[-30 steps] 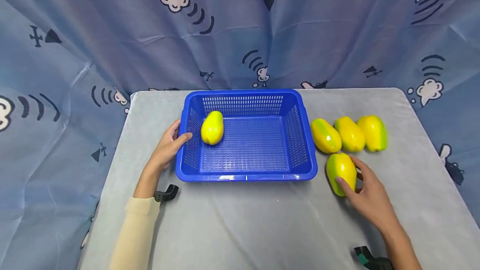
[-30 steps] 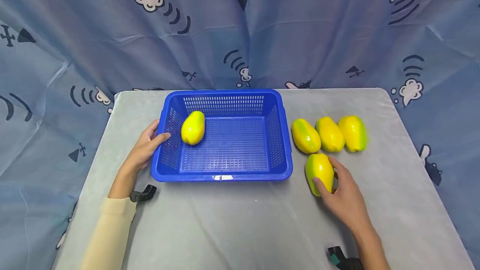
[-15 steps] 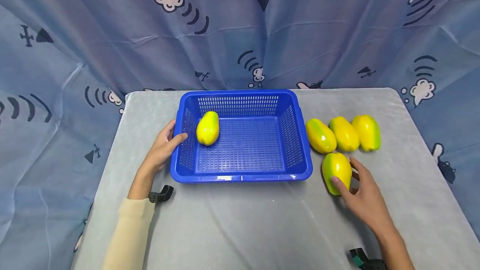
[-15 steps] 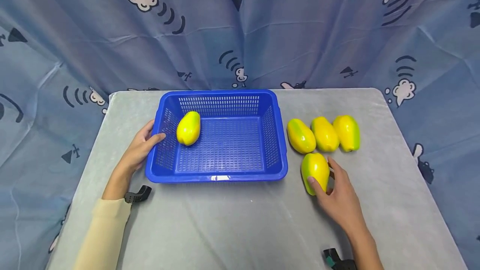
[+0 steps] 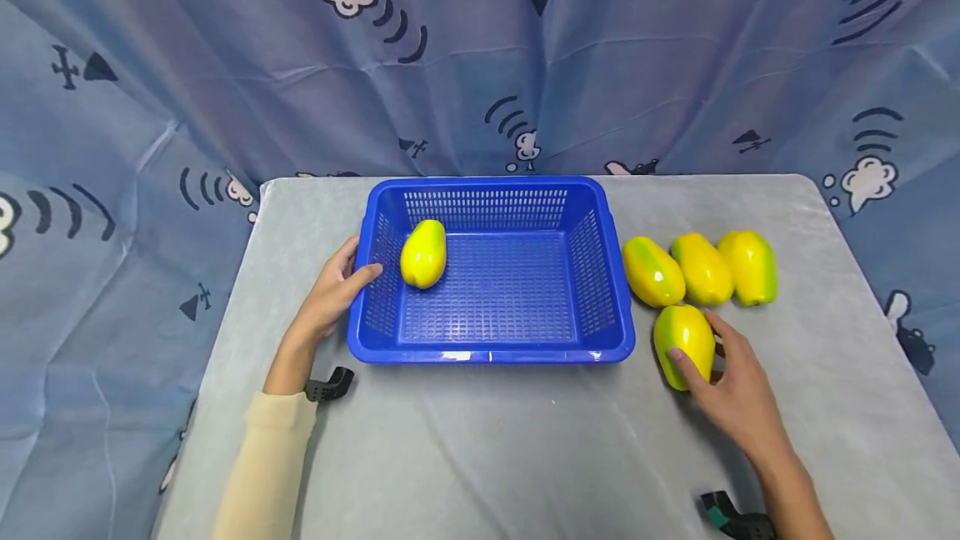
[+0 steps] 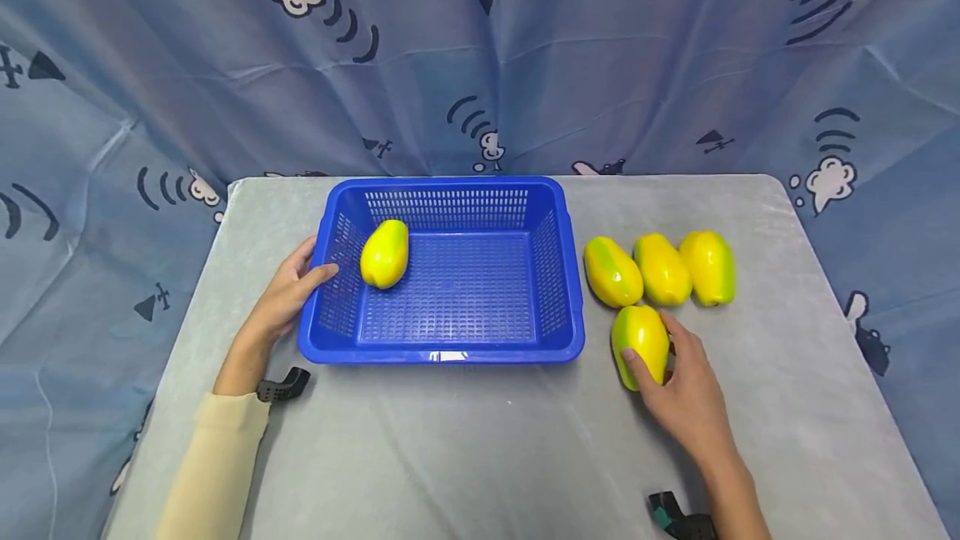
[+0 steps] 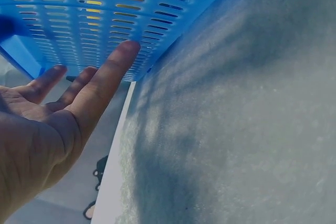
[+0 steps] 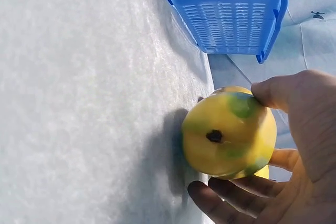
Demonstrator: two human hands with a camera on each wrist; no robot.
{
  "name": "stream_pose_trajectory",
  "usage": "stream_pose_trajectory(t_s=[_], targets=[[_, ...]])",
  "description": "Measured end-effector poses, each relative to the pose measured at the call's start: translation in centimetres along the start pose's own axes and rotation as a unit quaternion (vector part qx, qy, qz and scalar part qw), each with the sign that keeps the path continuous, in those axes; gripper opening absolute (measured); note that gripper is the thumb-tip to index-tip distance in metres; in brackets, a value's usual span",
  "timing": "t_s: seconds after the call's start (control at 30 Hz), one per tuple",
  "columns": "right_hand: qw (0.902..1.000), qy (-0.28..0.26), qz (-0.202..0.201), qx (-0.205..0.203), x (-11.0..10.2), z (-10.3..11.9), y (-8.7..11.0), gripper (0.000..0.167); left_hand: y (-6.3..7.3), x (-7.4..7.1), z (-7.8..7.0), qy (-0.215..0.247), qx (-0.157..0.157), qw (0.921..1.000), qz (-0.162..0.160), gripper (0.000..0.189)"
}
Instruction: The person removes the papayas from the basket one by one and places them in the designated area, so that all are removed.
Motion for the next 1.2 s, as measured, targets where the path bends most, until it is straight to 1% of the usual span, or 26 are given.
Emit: stream_pose_trajectory(t_s=[0.13,0.27,0.33,0.43,0.6,0.77,0.87,0.97,1.1,1.2], targets=[[0.9999,-0.011,-0.003,-0.001,-0.4,-0.2,0.1,0.081,0.0,0.0,-0.1,0.004,0.004,1.0000,0.000,0.067],[0.9991,-0.027,-0.028,-0.018,-1.4,-0.2,-0.1,0.073,-0.1,0.0,0.0,0.004,0.002,1.0000,0.002,0.068],[0.9983,-0.026,-0.043,-0.029,-2.0,0.1,-0.5,0.070,-0.1,0.0,0.0,0.007,0.000,1.0000,0.003,0.067],[0.9967,-0.029,-0.059,-0.047,-2.8,0.8,-1.2,0.067,-0.1,0.0,-0.1,0.009,-0.001,1.0000,0.001,0.067],[0.9932,-0.032,-0.074,-0.084,-3.7,2.2,-2.6,0.063,-0.1,-0.1,-0.1,0.009,0.000,1.0000,0.001,0.067],[0.9900,-0.016,-0.085,-0.111,-4.4,3.9,-3.9,0.063,-0.2,0.0,0.0,0.007,-0.004,1.0000,-0.002,0.066],[0.9901,-0.008,-0.080,-0.115,-4.5,4.8,-4.5,0.061,-0.3,0.1,0.0,0.008,-0.005,1.0000,-0.001,0.066],[0.9912,-0.007,-0.064,-0.115,-4.3,5.7,-5.1,0.061,-0.2,0.0,0.0,0.009,-0.005,0.9999,-0.002,0.066],[0.9924,-0.011,-0.048,-0.113,-3.8,6.9,-5.8,0.062,-0.1,-0.2,-0.1,0.005,-0.005,1.0000,-0.004,0.066],[0.9913,-0.020,-0.046,-0.122,-3.6,7.7,-6.3,0.060,-0.1,-0.2,-0.2,0.001,-0.005,1.0000,-0.001,0.066]])
Point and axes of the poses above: each hand's wrist, its own y-axis away from the middle knuckle, its own x-axis out of the palm, z = x × y, the point moved 6 cm from there along -y, towards the middle knuckle, and after that the axes turned 12 degrees about -x, right-handed, at the moved point
